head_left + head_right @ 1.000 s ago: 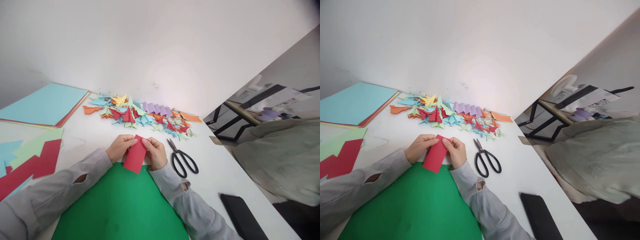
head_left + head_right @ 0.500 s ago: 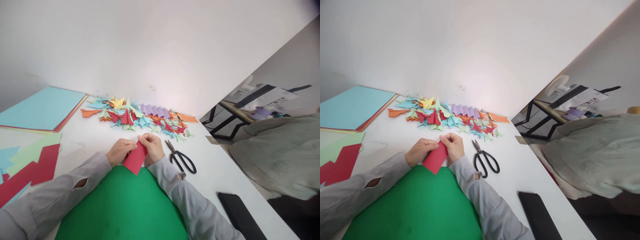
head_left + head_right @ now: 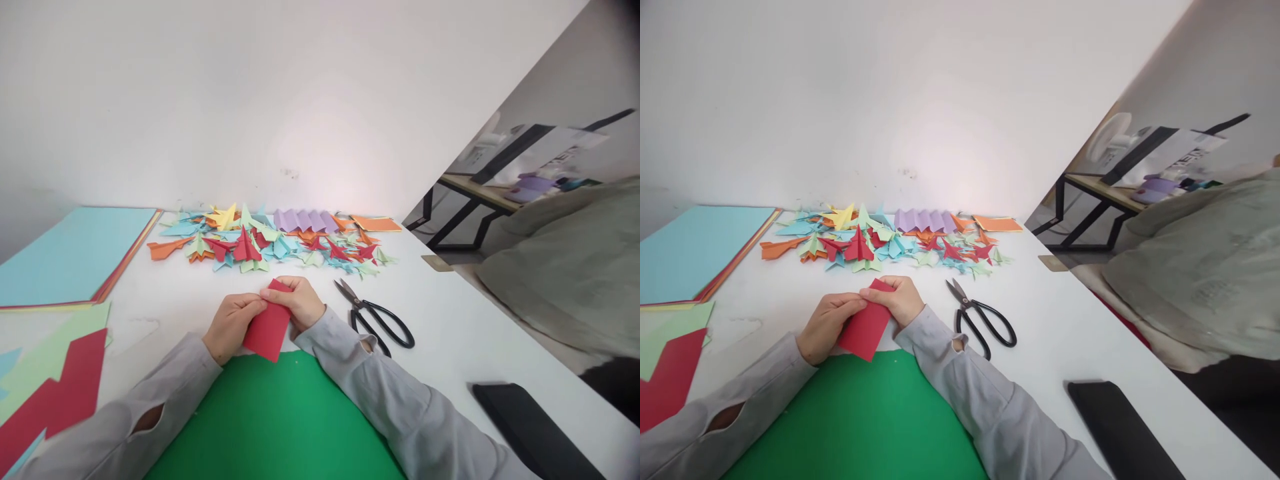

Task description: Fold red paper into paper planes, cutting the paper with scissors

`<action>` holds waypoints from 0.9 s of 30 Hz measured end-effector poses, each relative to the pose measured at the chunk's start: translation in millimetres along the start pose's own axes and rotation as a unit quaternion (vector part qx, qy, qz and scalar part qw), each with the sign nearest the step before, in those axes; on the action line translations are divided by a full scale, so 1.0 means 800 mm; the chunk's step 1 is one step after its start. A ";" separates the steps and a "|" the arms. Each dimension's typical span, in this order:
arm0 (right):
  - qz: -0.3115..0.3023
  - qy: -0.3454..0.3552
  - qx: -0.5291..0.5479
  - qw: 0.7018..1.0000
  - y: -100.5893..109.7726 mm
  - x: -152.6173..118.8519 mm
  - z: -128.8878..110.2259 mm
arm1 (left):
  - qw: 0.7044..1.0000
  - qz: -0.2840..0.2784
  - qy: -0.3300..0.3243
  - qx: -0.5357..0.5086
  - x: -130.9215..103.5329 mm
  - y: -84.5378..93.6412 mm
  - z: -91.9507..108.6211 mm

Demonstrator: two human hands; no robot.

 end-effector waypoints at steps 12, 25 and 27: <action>0.094 -0.007 0.094 0.991 0.036 0.010 -0.008 | 1.000 -0.018 -0.005 -0.001 0.002 -0.001 0.001; 0.119 -0.011 0.183 0.976 0.063 0.020 -0.008 | 0.989 0.064 -0.073 -0.112 0.000 0.022 0.015; 0.103 -0.008 0.150 0.983 0.055 0.017 -0.009 | 0.987 0.071 -0.063 -0.126 0.002 0.023 0.013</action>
Point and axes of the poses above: each hand's wrist, its own x-axis towards the middle knuckle, its own y-axis out of the back of the hand, z = x × y, the point moved 9 cm from there along x, towards the middle knuckle, and after that the axes turned 7 degrees about -x, right-handed, at the moved point
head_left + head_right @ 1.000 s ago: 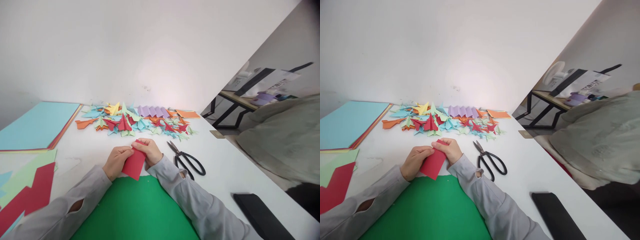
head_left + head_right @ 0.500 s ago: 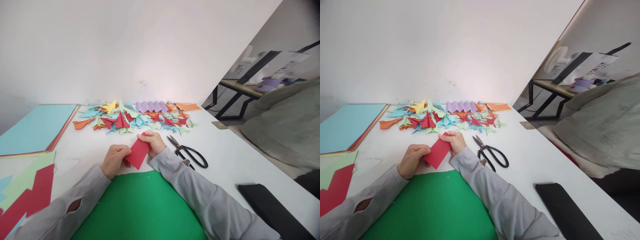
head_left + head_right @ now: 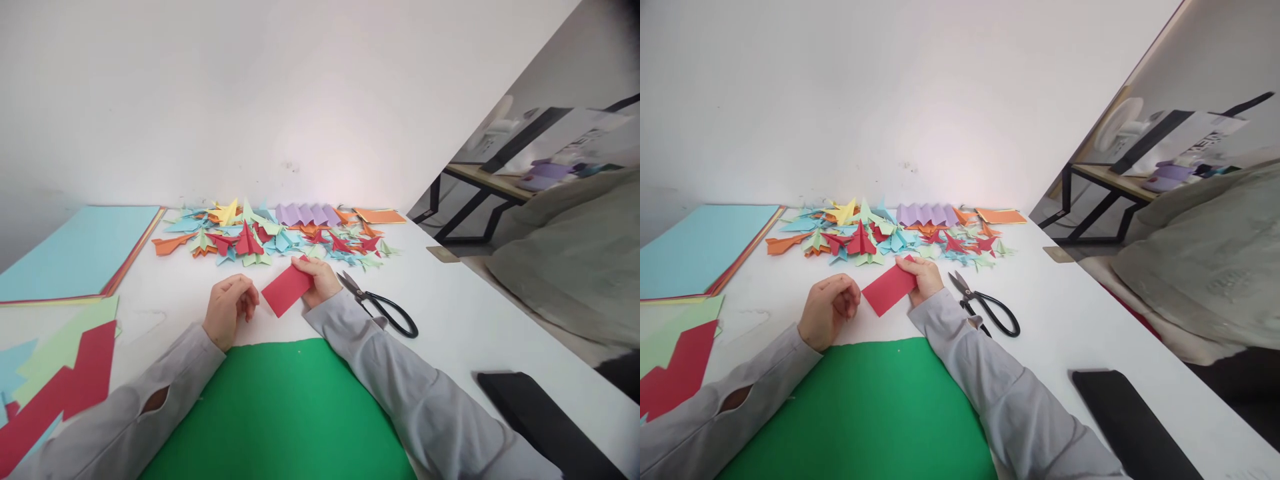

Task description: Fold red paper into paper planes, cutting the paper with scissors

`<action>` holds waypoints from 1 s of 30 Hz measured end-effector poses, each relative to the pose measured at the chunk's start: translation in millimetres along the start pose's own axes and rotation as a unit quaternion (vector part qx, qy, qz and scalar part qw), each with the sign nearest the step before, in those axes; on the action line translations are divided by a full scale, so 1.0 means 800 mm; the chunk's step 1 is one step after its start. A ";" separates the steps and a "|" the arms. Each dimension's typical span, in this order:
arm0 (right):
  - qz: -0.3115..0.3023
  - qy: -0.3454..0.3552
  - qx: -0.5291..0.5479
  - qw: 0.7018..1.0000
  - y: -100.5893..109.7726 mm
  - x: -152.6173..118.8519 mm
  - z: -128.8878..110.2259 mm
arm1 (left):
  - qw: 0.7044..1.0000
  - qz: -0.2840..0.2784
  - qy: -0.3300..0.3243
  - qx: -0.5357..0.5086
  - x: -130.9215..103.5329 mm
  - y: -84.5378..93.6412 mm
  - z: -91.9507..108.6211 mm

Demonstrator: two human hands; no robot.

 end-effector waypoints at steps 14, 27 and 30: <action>-0.113 -0.034 0.025 0.993 -0.048 -0.031 0.019 | 0.992 -0.009 -0.053 0.113 -0.006 -0.011 0.011; -0.008 -0.059 -0.024 0.998 -0.034 -0.033 0.035 | 0.987 -0.055 -0.017 0.150 -0.007 -0.023 0.004; -0.007 -0.077 -0.013 0.997 -0.033 -0.032 0.037 | 0.985 -0.068 -0.019 0.155 -0.007 -0.025 0.004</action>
Point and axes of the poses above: each hand's wrist, its own x-axis towards the middle knuckle, its own y-axis out of the back of the hand, z = x × y, the point moved 9 cm from there along x, towards the middle knuckle, and after that the axes turned 7 degrees about -x, right-handed, at the moved point
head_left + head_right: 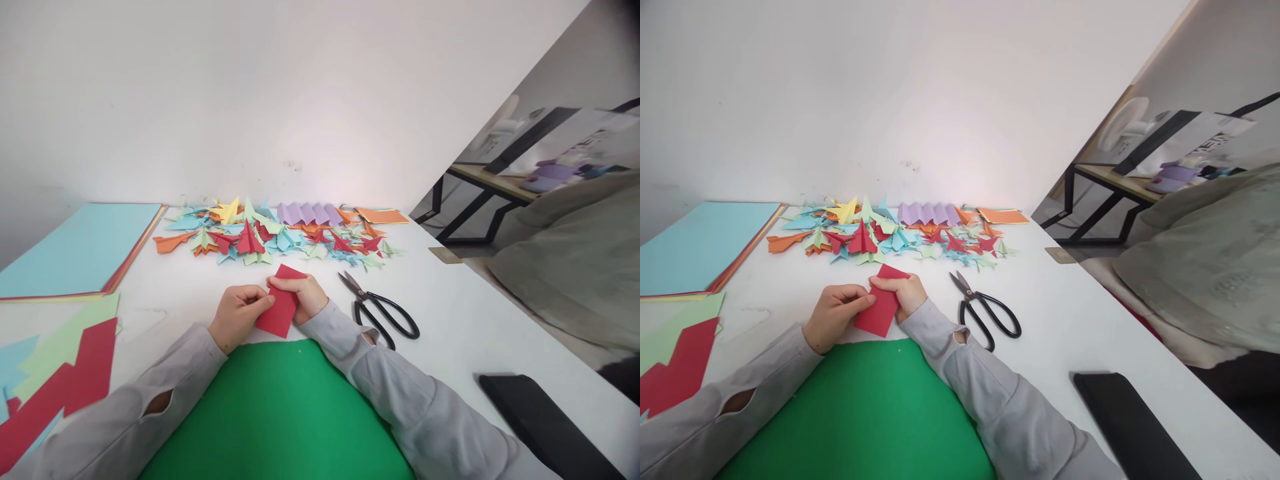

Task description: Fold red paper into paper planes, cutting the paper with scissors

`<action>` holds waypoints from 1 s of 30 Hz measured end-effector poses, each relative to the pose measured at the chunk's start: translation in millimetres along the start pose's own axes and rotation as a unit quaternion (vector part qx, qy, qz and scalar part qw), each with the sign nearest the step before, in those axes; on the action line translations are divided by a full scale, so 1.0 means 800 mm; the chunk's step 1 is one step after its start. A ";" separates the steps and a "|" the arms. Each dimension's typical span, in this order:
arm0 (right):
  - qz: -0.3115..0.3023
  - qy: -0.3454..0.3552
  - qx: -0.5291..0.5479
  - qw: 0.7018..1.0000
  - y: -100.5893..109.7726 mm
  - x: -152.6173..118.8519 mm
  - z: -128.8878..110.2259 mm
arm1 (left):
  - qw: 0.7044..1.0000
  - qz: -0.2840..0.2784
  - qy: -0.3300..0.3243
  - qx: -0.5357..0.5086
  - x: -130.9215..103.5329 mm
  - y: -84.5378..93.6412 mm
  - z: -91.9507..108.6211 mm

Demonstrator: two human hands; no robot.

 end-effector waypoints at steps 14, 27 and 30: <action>0.041 -0.020 0.085 0.995 0.018 0.013 -0.006 | 1.000 -0.006 0.010 0.029 -0.004 -0.001 -0.002; -0.061 0.040 -0.046 0.996 -0.010 0.003 -0.004 | 0.998 0.023 0.012 -0.064 0.000 0.008 -0.014; -0.060 0.047 -0.058 0.995 -0.010 0.002 -0.003 | 0.998 0.026 0.006 -0.060 0.001 0.009 -0.016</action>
Point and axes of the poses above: each hand's wrist, its own x-axis towards the middle knuckle, its own y-axis out of the back of the hand, z = x × y, the point moved 9 cm from there along x, towards the middle knuckle, and after that the axes turned 7 degrees about -x, right-handed, at the moved point
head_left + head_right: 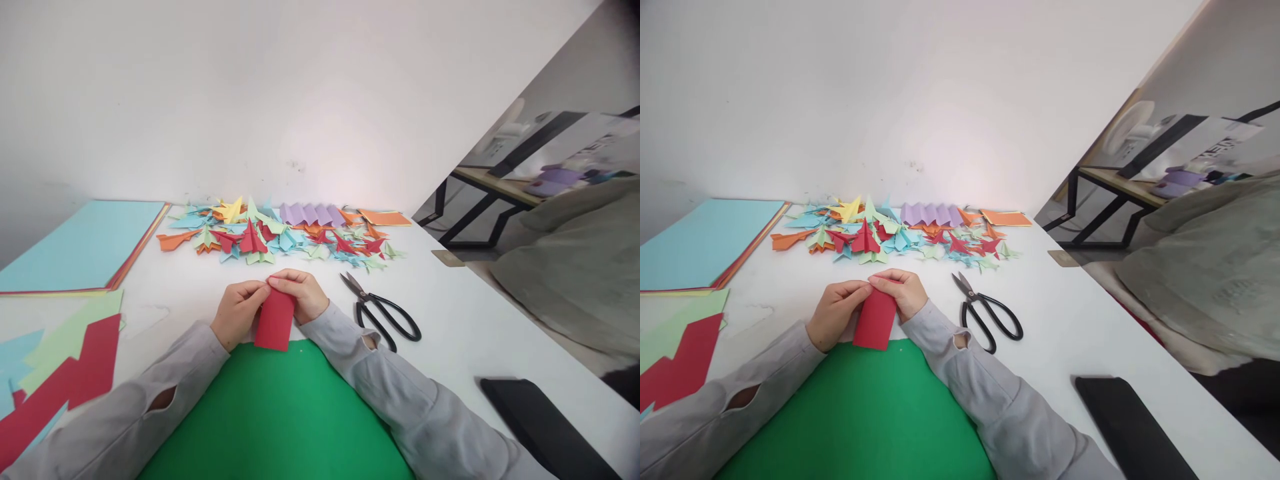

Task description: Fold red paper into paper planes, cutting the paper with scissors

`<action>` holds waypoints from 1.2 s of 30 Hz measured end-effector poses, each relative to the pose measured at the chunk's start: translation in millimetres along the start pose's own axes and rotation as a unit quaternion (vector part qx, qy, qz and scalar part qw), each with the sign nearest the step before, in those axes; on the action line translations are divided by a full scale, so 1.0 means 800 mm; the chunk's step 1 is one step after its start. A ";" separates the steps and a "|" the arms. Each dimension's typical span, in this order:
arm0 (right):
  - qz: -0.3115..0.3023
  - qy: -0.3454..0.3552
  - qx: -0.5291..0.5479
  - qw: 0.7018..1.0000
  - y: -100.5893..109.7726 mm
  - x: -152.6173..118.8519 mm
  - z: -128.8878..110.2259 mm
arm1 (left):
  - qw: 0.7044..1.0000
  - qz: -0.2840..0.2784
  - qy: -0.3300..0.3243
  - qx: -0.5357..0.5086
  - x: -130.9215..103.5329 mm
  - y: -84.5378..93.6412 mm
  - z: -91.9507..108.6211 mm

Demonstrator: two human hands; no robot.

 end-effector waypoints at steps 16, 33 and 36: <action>0.051 0.080 -0.092 0.991 0.011 -0.005 -0.013 | 0.996 -0.030 -0.031 0.072 0.000 -0.009 0.010; 0.037 0.119 -0.169 0.978 0.009 -0.005 -0.023 | 0.996 -0.052 0.012 0.069 0.001 -0.013 -0.002; 0.058 0.120 -0.139 0.981 0.018 0.001 -0.021 | 0.993 -0.060 -0.004 0.097 -0.001 -0.016 0.005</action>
Point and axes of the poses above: each hand's wrist, its own x-axis towards the middle knuckle, its own y-axis out of the back of the hand, z = x × y, the point moved 9 cm from there along x, towards the middle knuckle, and after that the axes turned 7 degrees about -x, right-handed, at the moved point
